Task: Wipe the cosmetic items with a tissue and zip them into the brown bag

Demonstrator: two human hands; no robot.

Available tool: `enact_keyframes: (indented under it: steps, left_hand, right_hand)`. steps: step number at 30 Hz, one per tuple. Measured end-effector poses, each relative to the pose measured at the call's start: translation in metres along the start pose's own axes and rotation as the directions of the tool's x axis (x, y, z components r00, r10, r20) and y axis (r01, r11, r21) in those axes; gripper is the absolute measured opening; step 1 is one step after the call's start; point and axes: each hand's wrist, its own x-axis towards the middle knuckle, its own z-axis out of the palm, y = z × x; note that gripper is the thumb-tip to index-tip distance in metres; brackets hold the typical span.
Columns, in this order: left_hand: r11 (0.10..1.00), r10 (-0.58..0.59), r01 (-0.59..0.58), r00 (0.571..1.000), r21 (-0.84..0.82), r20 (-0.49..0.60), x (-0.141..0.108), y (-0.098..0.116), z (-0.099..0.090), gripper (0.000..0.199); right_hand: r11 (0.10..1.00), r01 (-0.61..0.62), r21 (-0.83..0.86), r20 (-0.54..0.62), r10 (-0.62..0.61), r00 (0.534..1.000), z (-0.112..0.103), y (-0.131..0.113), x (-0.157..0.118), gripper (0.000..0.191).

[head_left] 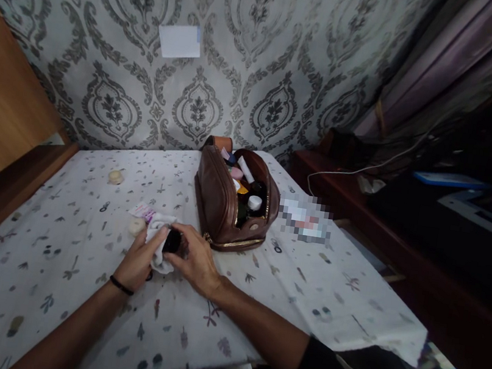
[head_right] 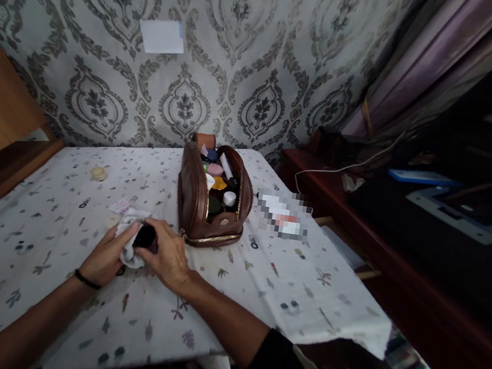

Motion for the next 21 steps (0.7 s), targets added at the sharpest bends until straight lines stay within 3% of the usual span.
enact_keyframes:
  steps: [7, 12, 21]
  left_hand:
    - [0.999, -0.016, 0.013, 0.998, -0.045, -0.068, 0.0049, -0.0003, -0.0028, 0.048]
    - [0.992, -0.012, 0.010, 1.000, -0.124, -0.014, 0.0082, -0.0008, -0.0039, 0.045]
    - [0.989, -0.094, 0.101, 0.993, -0.110, 0.070, 0.0028, 0.0014, -0.0056, 0.042]
  right_hand:
    - [0.992, -0.121, 0.044, -0.063, 0.124, 0.990, 0.0022, -0.0003, 0.0016, 0.057]
    - [0.983, -0.182, 0.028, -0.078, 0.184, 0.980, -0.0007, -0.0021, 0.0057, 0.040]
    - [0.975, -0.215, -0.058, -0.037, 0.213, 0.976, -0.0066, -0.0043, 0.0074, 0.046]
